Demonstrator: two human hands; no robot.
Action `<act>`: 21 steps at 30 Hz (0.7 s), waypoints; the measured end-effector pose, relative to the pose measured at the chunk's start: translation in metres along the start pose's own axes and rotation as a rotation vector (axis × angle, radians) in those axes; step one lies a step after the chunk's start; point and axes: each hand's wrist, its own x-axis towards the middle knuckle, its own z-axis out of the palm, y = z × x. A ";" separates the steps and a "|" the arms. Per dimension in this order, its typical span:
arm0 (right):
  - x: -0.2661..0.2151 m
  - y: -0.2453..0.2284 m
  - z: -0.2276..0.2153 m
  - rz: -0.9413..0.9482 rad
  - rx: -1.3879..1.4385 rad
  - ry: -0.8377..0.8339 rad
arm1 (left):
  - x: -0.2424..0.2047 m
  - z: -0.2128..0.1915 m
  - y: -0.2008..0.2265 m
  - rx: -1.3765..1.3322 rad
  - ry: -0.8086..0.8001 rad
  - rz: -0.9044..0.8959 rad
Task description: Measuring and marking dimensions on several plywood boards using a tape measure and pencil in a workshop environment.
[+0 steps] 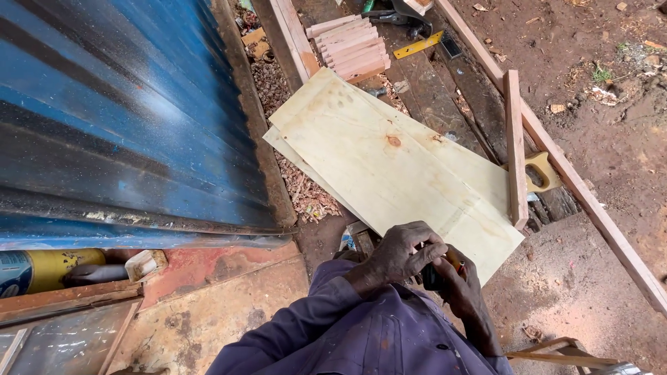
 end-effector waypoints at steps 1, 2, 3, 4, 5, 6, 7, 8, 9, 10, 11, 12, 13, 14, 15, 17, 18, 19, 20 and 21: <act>-0.001 -0.004 0.001 0.003 0.001 -0.003 | -0.004 -0.002 -0.010 0.001 0.001 -0.004; -0.003 -0.008 0.001 0.042 -0.085 0.020 | -0.008 -0.004 -0.020 -0.040 -0.104 -0.121; -0.004 -0.012 0.001 0.082 -0.173 0.043 | -0.013 -0.006 -0.030 -0.083 -0.207 -0.238; -0.004 -0.005 -0.004 0.085 -0.174 0.039 | -0.017 -0.007 -0.031 -0.085 -0.203 -0.242; -0.005 0.002 -0.008 0.145 -0.362 0.026 | -0.021 -0.009 -0.032 -0.131 -0.266 -0.357; -0.005 0.009 -0.013 0.202 -0.550 0.012 | -0.026 -0.011 -0.033 -0.178 -0.328 -0.473; -0.008 -0.002 -0.006 0.204 -0.553 0.009 | -0.029 -0.012 -0.033 -0.180 -0.324 -0.474; -0.011 -0.012 0.000 0.293 -0.643 0.005 | -0.032 -0.013 -0.033 -0.115 -0.381 -0.491; -0.014 -0.023 0.006 0.382 -0.733 0.002 | -0.035 -0.013 -0.034 -0.050 -0.437 -0.507; -0.015 -0.020 0.002 0.384 -0.738 -0.002 | -0.039 -0.006 -0.042 -0.054 -0.433 -0.509; -0.017 -0.017 -0.001 0.386 -0.721 -0.039 | -0.044 -0.001 -0.050 0.006 -0.463 -0.453; -0.018 -0.014 -0.004 0.389 -0.705 -0.077 | -0.049 0.004 -0.058 0.065 -0.492 -0.397; -0.016 -0.012 -0.007 0.390 -0.708 -0.083 | -0.047 0.002 -0.050 0.064 -0.487 -0.401; -0.013 -0.011 -0.010 0.398 -0.624 -0.093 | -0.045 -0.001 -0.042 0.041 -0.487 -0.464; -0.010 -0.010 -0.013 0.403 -0.539 -0.099 | -0.041 -0.004 -0.034 0.020 -0.489 -0.524; -0.004 0.008 -0.030 0.311 -0.422 -0.143 | -0.040 -0.006 -0.035 -0.054 -0.367 -0.464; -0.002 0.018 -0.039 0.220 -0.301 -0.182 | -0.040 -0.007 -0.035 -0.129 -0.249 -0.403; -0.002 0.021 -0.044 0.222 -0.305 -0.184 | -0.035 -0.018 -0.029 -0.131 -0.245 -0.404; -0.002 0.024 -0.049 0.223 -0.375 -0.237 | -0.030 -0.029 -0.024 -0.165 -0.166 -0.428; -0.001 0.026 -0.055 0.224 -0.447 -0.292 | -0.024 -0.040 -0.018 -0.199 -0.084 -0.453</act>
